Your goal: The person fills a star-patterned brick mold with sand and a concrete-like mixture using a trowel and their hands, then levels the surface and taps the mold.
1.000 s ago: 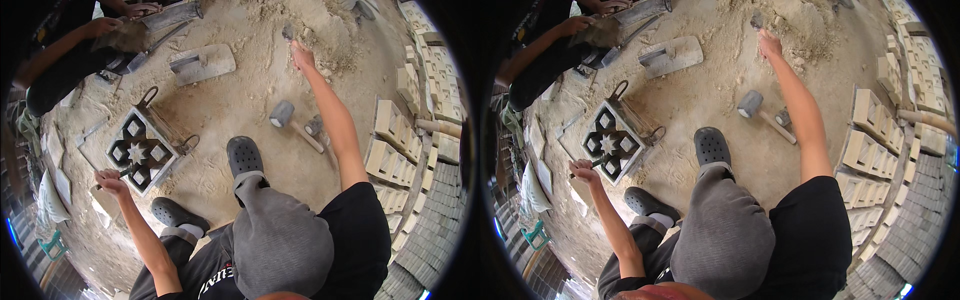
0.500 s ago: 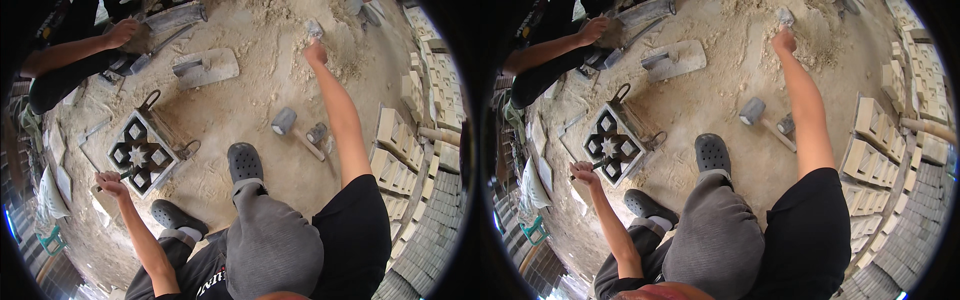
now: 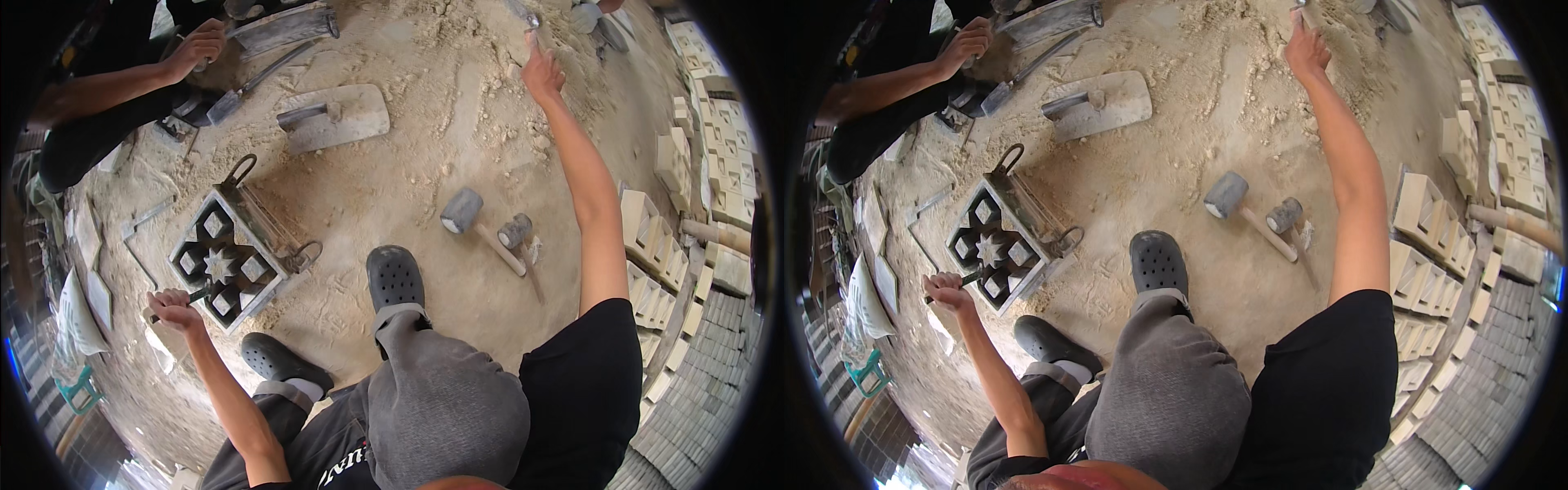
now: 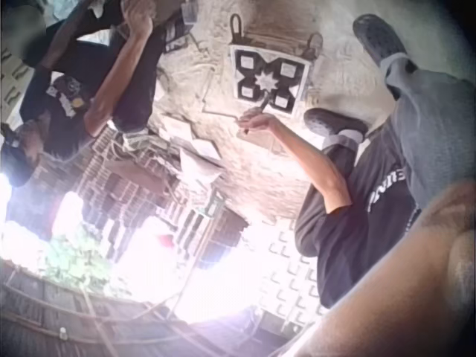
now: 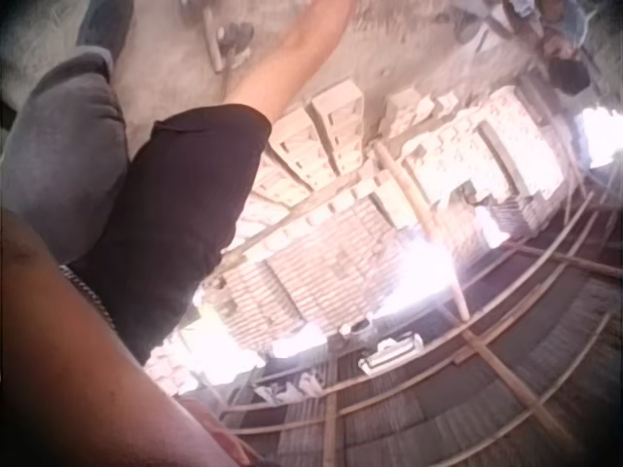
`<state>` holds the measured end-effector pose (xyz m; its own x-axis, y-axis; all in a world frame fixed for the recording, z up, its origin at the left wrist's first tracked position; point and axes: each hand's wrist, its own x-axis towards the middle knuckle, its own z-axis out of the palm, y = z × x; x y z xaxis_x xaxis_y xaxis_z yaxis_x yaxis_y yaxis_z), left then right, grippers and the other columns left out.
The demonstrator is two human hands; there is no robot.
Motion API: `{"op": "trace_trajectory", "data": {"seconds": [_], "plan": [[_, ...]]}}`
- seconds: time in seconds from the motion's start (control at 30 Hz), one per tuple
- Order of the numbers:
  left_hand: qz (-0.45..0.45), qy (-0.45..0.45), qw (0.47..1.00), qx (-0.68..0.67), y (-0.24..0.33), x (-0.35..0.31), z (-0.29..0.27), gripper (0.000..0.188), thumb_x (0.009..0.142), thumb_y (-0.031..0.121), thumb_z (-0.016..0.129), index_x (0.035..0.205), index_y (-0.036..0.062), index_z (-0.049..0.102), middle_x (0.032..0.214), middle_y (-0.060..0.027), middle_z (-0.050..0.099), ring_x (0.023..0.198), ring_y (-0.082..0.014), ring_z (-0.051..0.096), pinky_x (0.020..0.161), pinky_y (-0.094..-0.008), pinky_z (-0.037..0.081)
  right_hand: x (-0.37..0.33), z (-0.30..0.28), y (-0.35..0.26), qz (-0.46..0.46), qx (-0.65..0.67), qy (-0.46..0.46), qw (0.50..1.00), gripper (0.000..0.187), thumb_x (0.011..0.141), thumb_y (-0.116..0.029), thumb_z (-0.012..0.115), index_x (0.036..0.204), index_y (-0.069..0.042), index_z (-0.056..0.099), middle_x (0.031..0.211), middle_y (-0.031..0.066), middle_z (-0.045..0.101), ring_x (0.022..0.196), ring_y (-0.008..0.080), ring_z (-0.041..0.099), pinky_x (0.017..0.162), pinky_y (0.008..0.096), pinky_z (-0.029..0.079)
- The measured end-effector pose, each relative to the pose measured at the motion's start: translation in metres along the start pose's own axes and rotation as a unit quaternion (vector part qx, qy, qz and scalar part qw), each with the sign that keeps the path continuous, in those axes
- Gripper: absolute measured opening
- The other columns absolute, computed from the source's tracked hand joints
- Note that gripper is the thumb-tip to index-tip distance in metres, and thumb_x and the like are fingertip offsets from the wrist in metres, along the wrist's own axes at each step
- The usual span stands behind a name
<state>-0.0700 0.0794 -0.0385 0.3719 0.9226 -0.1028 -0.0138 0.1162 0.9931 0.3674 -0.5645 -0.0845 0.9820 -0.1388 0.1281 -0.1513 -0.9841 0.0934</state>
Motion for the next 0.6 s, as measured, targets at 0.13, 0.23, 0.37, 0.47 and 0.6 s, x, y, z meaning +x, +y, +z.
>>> {"op": "trace_trajectory", "data": {"seconds": [0.13,0.23,0.37,0.47,0.6], "plan": [[-0.002,0.004,1.000,0.002,0.004,-0.003,0.000,0.050,0.099,0.037,0.040,0.057,0.0172,0.022,0.050,0.0029,0.019,0.043,-0.0103,0.016,0.042,-0.0275,0.017,0.018,0.010,-0.019,-0.024,0.000,0.003,1.000,0.060,0.091,-0.014,0.047,0.147,-0.024,0.029,0.128,0.0233,0.048,0.110,0.0427,0.056,0.088,0.0547,0.046],[-0.007,-0.003,1.000,0.002,0.006,-0.003,0.002,0.050,0.099,0.037,0.040,0.057,0.0171,0.022,0.050,0.0029,0.019,0.043,-0.0104,0.016,0.043,-0.0277,0.017,0.031,0.034,-0.027,-0.010,0.027,-0.021,0.999,0.059,0.092,-0.014,0.047,0.147,-0.018,0.029,0.130,0.0239,0.047,0.110,0.0427,0.056,0.089,0.0524,0.047],[-0.006,0.005,1.000,0.001,0.008,-0.004,0.005,0.049,0.100,0.036,0.038,0.057,0.0173,0.022,0.050,0.0033,0.019,0.043,-0.0102,0.016,0.043,-0.0280,0.018,0.040,0.053,-0.036,0.034,0.109,-0.099,0.989,0.062,0.088,-0.014,0.052,0.146,-0.014,0.031,0.133,0.0247,0.048,0.113,0.0415,0.056,0.093,0.0475,0.046],[-0.008,0.005,1.000,-0.011,0.003,0.001,0.000,0.049,0.100,0.035,0.038,0.058,0.0178,0.021,0.050,0.0040,0.018,0.043,-0.0094,0.016,0.042,-0.0276,0.017,0.053,0.065,-0.026,0.033,0.145,-0.119,0.982,0.060,0.084,-0.013,0.048,0.143,-0.017,0.039,0.127,0.0245,0.054,0.117,0.0402,0.053,0.098,0.0440,0.043],[-0.009,0.024,1.000,-0.010,-0.002,0.002,-0.003,0.049,0.100,0.036,0.039,0.058,0.0180,0.020,0.050,0.0041,0.019,0.043,-0.0091,0.016,0.041,-0.0264,0.017,0.054,0.071,0.014,-0.115,0.078,-0.114,0.984,0.062,0.081,-0.014,0.049,0.143,-0.017,0.040,0.129,0.0198,0.055,0.119,0.0365,0.053,0.098,0.0438,0.043]]}}
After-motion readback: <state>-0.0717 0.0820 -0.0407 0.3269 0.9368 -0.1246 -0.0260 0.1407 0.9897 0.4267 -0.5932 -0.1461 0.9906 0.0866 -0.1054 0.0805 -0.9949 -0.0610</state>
